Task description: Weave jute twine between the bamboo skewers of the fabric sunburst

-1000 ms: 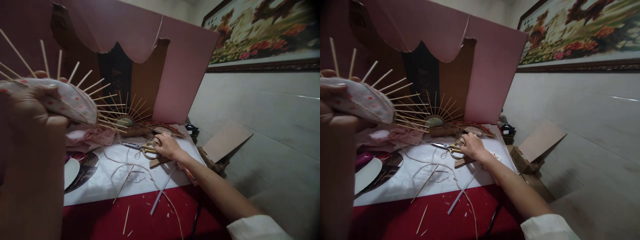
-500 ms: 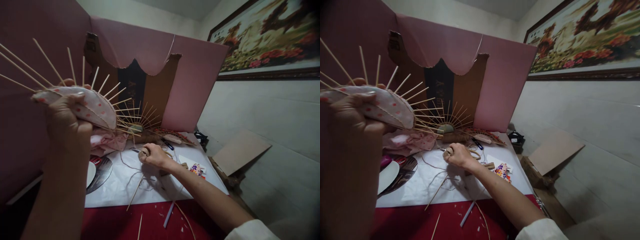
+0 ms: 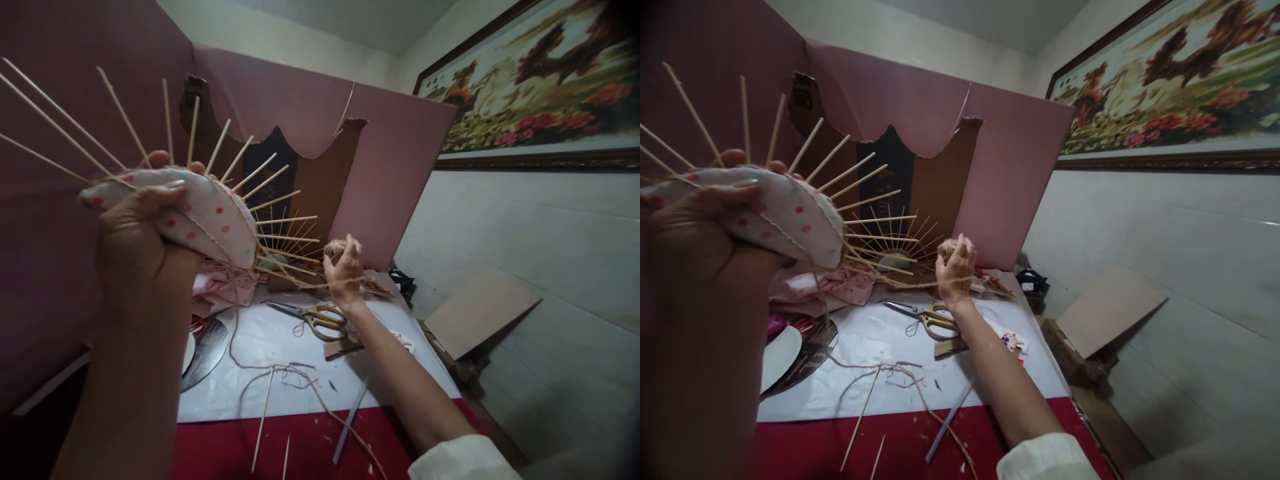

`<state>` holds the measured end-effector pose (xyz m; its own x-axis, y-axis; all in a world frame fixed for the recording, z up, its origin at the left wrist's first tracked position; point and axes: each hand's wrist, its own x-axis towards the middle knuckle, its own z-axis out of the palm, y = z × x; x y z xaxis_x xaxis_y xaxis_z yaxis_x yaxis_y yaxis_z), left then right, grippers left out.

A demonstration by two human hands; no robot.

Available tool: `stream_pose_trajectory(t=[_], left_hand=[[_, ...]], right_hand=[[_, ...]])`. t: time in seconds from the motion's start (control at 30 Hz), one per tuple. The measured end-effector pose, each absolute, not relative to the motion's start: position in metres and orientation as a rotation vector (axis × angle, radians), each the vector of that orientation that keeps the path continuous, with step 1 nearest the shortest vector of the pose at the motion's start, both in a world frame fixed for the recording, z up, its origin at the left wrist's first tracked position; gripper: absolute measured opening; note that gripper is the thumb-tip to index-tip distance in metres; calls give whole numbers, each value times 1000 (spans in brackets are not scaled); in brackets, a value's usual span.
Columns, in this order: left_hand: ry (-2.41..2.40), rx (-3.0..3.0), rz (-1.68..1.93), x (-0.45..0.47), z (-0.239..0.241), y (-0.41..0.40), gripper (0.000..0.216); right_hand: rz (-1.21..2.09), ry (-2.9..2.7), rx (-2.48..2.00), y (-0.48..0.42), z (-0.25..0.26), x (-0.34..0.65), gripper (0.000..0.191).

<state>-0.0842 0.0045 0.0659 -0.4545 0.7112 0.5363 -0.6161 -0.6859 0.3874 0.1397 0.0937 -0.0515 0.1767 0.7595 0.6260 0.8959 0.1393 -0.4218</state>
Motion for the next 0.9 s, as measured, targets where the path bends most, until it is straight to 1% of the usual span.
stream_pose_trajectory(t=[0.1,0.2,0.27,0.33,0.37,0.47,0.5,0.53,0.57,0.6,0.63,0.67,0.7,0.73,0.8,0.83,0.9], left_hand=[[174,820,2116,-79,67,6,32],[230,752,2083,-75,65,10,34],[292,735,2031,-72,63,13,32],[347,744,1979,-69,59,17,31],[354,758,1968,-68,57,19,30],[345,801,2020,-65,51,26,28],[342,825,2063,-65,49,28,28],[339,858,2105,-65,48,30,28],[336,893,2130,-65,47,31,28],[328,932,2134,-65,46,31,28],[318,972,2115,-65,45,31,29],[310,1011,2080,-65,45,30,29],[306,1049,2037,-65,45,28,30],[304,1088,1989,-64,45,27,31],[310,1172,1869,-59,44,22,32],[314,1210,1803,-56,43,19,33],[334,1277,1669,-48,41,13,35]], right_hand=[[-91,-1849,-1673,96,-66,142,50],[33,-2069,-1671,91,-84,128,42],[67,-2182,-1662,79,-86,119,40],[96,-2304,-1636,56,-79,115,43],[128,-2386,-1599,42,-73,115,39],[313,-2655,-1423,-7,-46,124,14],[414,-2736,-1339,-22,-35,130,10],[645,-2785,-1195,-34,-24,135,12],[981,-2796,-1015,-43,-14,141,14],[1351,-2703,-896,-49,-5,146,20],[1615,-2514,-831,-52,3,149,26],[1691,-2289,-789,-52,9,150,29],[1635,-2081,-793,-50,13,149,31],[1463,-1906,-812,-46,15,147,31],[949,-1700,-870,-36,14,138,26],[686,-1664,-894,-31,13,132,22],[274,-1688,-960,-22,11,123,17]])
